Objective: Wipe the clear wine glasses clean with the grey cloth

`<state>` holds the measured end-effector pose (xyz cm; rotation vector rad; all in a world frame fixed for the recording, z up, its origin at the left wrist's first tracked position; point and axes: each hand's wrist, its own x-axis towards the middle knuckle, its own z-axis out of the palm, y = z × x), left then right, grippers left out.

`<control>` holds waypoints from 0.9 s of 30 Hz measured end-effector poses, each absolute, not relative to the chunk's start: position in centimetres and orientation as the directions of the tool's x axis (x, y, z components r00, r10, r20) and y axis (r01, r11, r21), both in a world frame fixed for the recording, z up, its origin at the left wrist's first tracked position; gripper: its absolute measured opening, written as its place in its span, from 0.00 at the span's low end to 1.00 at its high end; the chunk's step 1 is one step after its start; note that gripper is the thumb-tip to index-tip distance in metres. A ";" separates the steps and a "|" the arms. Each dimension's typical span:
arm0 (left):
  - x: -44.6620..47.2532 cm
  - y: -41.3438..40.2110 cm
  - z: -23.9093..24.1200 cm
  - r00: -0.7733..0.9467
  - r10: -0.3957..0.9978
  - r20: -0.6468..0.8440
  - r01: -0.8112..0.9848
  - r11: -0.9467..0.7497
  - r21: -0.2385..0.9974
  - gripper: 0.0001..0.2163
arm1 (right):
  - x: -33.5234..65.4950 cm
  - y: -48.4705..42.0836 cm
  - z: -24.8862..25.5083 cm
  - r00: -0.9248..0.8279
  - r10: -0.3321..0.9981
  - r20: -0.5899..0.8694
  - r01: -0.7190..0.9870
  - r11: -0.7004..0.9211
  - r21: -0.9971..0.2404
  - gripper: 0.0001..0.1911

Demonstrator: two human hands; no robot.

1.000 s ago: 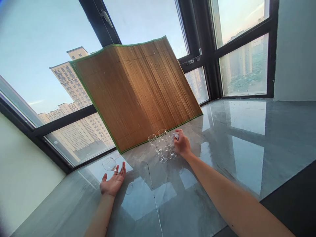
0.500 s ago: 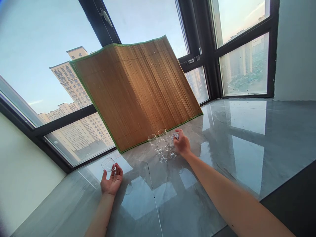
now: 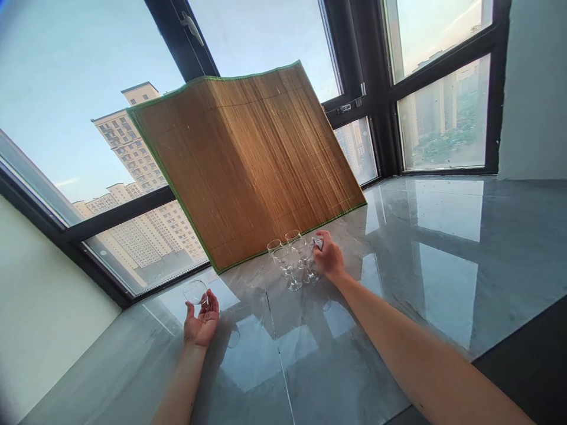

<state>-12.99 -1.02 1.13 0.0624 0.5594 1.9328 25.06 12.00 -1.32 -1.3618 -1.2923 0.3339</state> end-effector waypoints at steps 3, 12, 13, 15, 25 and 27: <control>-13.0 -1.1 1.1 -0.425 0.877 -0.222 -0.862 -0.317 0.396 0.15 | 25.1 12.1 -1.4 0.339 0.809 0.481 0.475 0.295 -0.829 0.20; -13.8 -0.8 0.4 -0.421 0.888 -0.183 -0.845 -0.310 0.435 0.16 | 25.1 12.0 -1.3 0.347 0.810 0.473 0.468 0.288 -0.836 0.21; -13.9 -0.8 0.3 -0.415 0.893 -0.175 -0.845 -0.308 0.437 0.17 | 25.1 12.0 -1.3 0.354 0.807 0.474 0.469 0.285 -0.836 0.20; -14.1 -0.8 0.2 -0.393 0.906 -0.158 -0.850 -0.291 0.440 0.18 | 25.2 12.1 -1.4 0.365 0.800 0.477 0.469 0.284 -0.836 0.20; -13.1 -2.5 1.3 -0.351 0.885 -0.306 -0.858 -0.174 0.483 0.29 | 25.3 12.2 -1.6 0.356 0.806 0.472 0.476 0.278 -0.834 0.21; -12.8 -2.8 1.3 -0.389 0.865 -0.317 -0.822 -0.171 0.543 0.29 | 25.3 12.2 -1.6 0.357 0.805 0.475 0.487 0.274 -0.830 0.21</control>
